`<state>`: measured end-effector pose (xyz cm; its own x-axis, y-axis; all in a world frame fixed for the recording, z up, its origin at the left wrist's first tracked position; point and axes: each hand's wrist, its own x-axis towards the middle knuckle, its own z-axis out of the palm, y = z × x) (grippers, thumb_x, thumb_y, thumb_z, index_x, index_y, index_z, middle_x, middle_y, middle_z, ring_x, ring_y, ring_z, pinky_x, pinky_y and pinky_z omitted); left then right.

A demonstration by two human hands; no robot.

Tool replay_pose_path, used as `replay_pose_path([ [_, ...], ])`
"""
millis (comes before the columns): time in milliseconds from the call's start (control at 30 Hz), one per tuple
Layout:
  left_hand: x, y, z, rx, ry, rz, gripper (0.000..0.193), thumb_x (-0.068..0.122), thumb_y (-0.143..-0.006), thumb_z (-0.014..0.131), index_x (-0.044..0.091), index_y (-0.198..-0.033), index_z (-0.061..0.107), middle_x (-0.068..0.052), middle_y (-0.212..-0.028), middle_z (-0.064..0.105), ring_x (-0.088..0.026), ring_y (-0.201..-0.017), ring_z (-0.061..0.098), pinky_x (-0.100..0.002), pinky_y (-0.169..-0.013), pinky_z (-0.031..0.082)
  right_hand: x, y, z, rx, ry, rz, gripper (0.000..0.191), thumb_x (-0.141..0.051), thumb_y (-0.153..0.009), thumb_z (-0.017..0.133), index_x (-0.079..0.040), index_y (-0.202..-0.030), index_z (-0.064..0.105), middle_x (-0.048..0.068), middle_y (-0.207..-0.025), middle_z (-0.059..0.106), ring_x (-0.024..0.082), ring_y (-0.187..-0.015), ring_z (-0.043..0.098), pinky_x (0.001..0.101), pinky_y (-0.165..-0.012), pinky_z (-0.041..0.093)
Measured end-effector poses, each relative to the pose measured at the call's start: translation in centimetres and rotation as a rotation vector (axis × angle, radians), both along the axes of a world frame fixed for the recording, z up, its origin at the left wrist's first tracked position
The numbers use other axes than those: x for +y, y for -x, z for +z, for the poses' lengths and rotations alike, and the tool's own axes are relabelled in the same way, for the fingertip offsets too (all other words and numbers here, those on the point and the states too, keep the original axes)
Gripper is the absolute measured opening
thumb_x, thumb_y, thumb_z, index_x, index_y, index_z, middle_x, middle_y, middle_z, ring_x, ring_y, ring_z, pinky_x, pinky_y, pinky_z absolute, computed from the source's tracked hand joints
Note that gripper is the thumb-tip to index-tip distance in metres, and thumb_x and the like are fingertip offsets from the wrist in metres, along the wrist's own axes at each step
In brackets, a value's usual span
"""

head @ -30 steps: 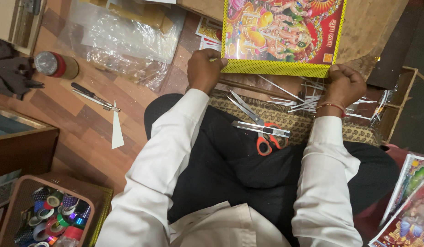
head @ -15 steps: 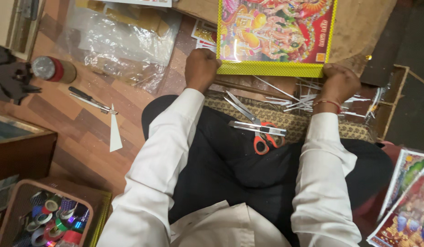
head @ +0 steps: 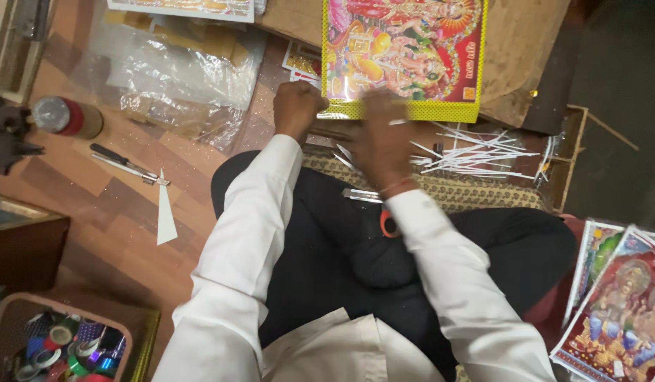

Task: The person trims the edges of a printed image using scissors, then applies a yellow decorative border strip along the edges of the print. The person handles the print, scissors, and border strip throughout the process.

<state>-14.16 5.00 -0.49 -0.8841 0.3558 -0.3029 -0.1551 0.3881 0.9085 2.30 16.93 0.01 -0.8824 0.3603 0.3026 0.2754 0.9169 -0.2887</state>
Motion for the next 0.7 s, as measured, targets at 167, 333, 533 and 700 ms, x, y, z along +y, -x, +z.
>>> replay_pose_path([
  [167, 0.2, 0.0, -0.4, 0.037, -0.055, -0.005, 0.014, 0.011, -0.067, 0.077, 0.004, -0.079, 0.079, -0.013, -0.074, 0.077, -0.022, -0.068, 0.074, -0.035, -0.066, 0.056, -3.8, 1.7, 2.0, -0.253, -0.219, 0.175, 0.100, -0.045, -0.085, 0.079, -0.001, -0.160, 0.030, 0.017, -0.167, 0.031, 0.031, -0.156, 0.025, 0.0546, -0.126, 0.019],
  [333, 0.2, 0.0, -0.5, 0.063, 0.020, -0.022, 0.017, 0.012, -0.066, 0.079, 0.003, -0.080, 0.079, -0.018, -0.077, 0.075, -0.029, -0.071, 0.074, -0.039, -0.069, 0.055, 1.5, -2.4, 2.5, -0.504, -0.005, -0.124, 0.117, -0.063, -0.079, 0.075, 0.009, -0.156, 0.023, 0.027, -0.163, 0.022, 0.037, -0.154, 0.019, 0.0585, -0.120, 0.015],
  [533, 0.4, 0.1, -0.4, 0.104, 0.084, 0.005, 0.017, 0.018, -0.068, 0.072, 0.007, -0.079, 0.081, -0.017, -0.083, 0.076, -0.034, -0.078, 0.072, -0.040, -0.073, 0.055, 10.1, -7.3, 1.5, -0.128, 0.132, -0.286, 0.107, -0.056, -0.087, 0.083, 0.015, -0.152, 0.036, 0.038, -0.160, 0.031, 0.047, -0.151, 0.029, 0.0524, -0.123, 0.024],
  [700, 0.5, 0.1, -0.5, 0.201, 0.094, -0.037, 0.019, 0.018, -0.076, 0.069, 0.002, -0.081, 0.079, -0.022, -0.078, 0.073, -0.036, -0.073, 0.071, -0.043, -0.072, 0.055, 11.5, -7.4, 1.1, 0.253, 0.648, -0.427, 0.075, -0.038, -0.080, 0.081, 0.006, -0.136, 0.058, 0.018, -0.136, 0.062, 0.030, -0.128, 0.059, 0.0383, -0.110, 0.044],
])
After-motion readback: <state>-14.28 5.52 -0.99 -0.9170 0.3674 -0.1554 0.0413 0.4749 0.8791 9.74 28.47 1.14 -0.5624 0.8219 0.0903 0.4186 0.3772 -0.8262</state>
